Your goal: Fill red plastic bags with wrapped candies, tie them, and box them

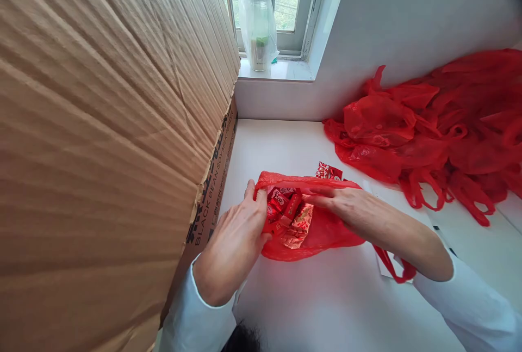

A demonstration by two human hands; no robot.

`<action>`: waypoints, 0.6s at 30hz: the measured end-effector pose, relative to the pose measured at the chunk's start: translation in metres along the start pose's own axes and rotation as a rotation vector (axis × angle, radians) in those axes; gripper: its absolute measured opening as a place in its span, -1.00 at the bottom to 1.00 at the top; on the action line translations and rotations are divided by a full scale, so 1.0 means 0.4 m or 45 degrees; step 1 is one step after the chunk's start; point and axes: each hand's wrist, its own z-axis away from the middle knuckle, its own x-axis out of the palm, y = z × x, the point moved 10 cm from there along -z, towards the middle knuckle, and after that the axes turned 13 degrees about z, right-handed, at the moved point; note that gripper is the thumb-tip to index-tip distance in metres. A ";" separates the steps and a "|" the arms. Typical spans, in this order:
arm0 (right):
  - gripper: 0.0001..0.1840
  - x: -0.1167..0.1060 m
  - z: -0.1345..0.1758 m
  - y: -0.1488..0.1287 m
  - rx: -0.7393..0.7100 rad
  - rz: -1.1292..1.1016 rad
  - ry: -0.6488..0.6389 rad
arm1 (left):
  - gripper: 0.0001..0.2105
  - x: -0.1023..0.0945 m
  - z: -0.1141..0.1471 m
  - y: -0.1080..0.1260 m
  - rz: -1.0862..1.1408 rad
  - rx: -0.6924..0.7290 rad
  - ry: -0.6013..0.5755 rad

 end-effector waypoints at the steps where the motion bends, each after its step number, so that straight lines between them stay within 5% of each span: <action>1: -0.46 -0.017 0.006 0.010 0.024 0.050 0.024 | -0.69 -0.001 0.000 0.002 0.009 0.019 0.011; 7: -0.61 -0.088 0.038 0.049 0.062 0.300 0.153 | -0.66 -0.020 0.002 0.012 -0.011 0.078 0.106; 13: -0.41 -0.091 0.073 0.042 0.033 0.522 0.296 | -0.56 -0.044 0.015 0.012 -0.034 0.094 0.211; 18: -0.70 -0.065 0.103 0.063 0.114 0.578 0.327 | -0.46 -0.055 0.035 0.009 0.014 0.158 0.305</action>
